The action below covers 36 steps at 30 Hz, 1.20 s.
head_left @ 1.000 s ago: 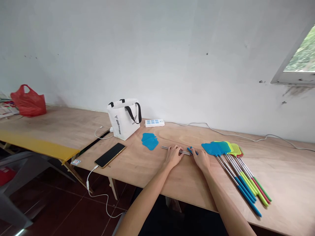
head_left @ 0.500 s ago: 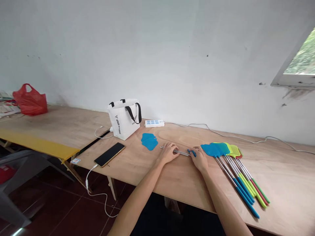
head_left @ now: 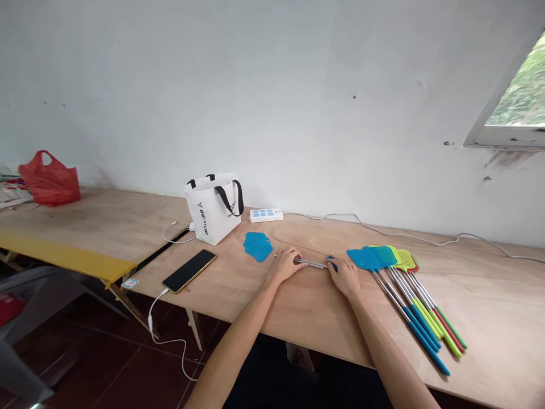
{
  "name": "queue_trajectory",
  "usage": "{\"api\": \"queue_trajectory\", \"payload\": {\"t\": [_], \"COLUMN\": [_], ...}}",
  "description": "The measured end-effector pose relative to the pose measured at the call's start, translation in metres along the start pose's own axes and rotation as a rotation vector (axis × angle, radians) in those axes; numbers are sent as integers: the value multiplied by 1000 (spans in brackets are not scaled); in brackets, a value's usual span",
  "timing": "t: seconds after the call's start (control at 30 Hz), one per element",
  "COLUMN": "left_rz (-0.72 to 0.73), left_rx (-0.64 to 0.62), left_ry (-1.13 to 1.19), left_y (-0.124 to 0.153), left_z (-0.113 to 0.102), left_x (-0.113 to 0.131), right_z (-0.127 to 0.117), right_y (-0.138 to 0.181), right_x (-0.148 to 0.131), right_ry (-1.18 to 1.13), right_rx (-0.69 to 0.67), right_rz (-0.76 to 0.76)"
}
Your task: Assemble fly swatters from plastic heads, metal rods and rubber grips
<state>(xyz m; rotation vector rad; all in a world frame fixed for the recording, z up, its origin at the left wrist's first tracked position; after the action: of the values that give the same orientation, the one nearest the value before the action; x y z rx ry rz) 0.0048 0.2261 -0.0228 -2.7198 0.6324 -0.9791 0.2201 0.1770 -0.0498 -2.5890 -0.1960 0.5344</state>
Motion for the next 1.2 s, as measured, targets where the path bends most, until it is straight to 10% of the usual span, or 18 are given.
{"api": "queue_trajectory", "payload": {"t": [0.9, 1.2], "left_rz": [16, -174], "left_rx": [-22, 296], "left_ry": [-13, -135], "left_y": [7, 3], "left_z": [-2, -38], "left_x": [8, -17], "right_z": [10, 12], "right_y": [1, 0], "right_x": [-19, -15], "right_ry": [-72, -63], "right_rx": [-162, -178], "right_rz": [-196, -193]}}
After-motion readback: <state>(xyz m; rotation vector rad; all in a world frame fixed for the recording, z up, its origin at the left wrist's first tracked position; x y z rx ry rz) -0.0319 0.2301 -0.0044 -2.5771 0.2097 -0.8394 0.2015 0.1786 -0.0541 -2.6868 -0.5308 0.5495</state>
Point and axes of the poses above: each hand's wrist, its own y-axis away from the middle knuckle, its own z-axis out of the palm, x = y × z, the point moved 7 cm from there along -y, towards the middle knuckle, and after that the axes turned 10 degrees about -z, right-handed, at the moved point
